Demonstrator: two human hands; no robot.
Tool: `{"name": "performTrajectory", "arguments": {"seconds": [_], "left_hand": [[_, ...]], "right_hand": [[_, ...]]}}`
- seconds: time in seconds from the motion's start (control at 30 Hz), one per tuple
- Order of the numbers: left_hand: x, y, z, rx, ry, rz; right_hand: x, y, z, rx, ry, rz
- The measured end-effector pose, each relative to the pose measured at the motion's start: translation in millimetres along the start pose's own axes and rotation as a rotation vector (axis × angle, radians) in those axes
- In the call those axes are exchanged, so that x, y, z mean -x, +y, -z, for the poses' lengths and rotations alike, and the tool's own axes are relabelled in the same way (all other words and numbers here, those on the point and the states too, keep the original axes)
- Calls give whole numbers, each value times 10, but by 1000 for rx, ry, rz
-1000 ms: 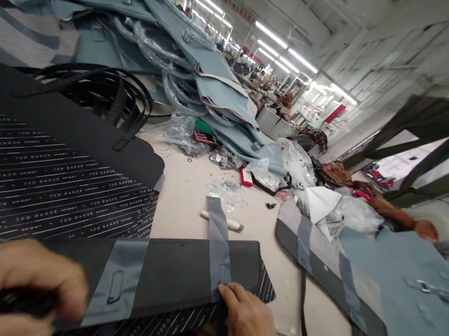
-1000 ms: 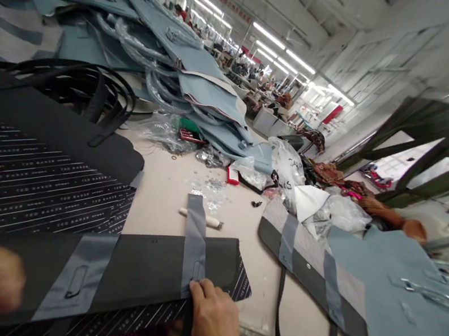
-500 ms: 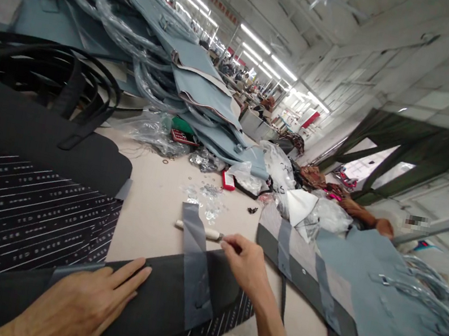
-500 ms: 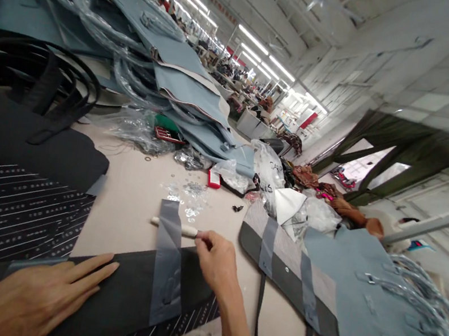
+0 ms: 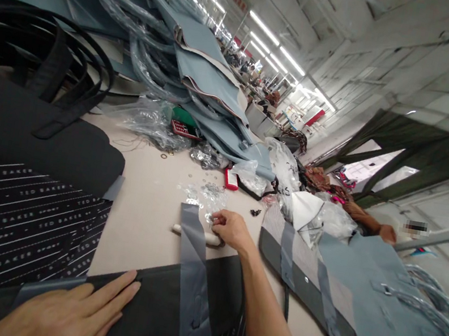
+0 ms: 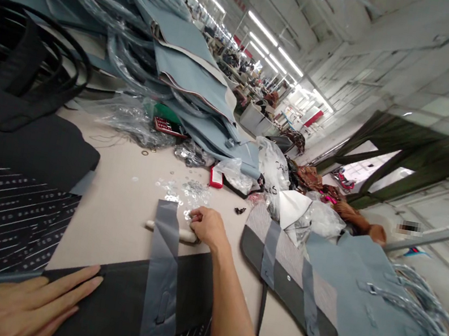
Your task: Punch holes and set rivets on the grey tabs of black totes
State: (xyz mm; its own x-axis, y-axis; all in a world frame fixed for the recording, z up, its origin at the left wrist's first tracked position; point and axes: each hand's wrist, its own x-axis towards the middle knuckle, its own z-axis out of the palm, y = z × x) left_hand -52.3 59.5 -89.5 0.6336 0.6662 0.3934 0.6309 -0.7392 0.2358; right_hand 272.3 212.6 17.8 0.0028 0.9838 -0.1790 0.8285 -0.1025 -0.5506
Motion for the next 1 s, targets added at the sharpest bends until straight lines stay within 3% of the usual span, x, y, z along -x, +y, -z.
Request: {"name": "performTrajectory", "arguments": {"seconds": [0.1, 0.23, 0.33, 0.47, 0.63, 0.8, 1.0], "left_hand": [[-23, 39, 55, -59, -62, -19], [-97, 94, 124, -79, -41, -18], [-203, 136, 250, -94, -37, -15], [-334, 197, 474, -83, -102, -8], [-383, 243, 584, -65, -108, 15], [-370, 231, 572, -46, -86, 5], [-355, 202, 533, -37, -68, -27]], "right_hand": [[-23, -12, -6, -31, -9, -23], [46, -41, 21, -121, 49, -14], [196, -95, 68, -252, 89, 11], [491, -288, 55, -446, 18, 54], [775, -565, -226, -613, -162, 73], [878, -673, -606, -600, -343, 125], [881, -750, -724, -472, -400, 161]]}}
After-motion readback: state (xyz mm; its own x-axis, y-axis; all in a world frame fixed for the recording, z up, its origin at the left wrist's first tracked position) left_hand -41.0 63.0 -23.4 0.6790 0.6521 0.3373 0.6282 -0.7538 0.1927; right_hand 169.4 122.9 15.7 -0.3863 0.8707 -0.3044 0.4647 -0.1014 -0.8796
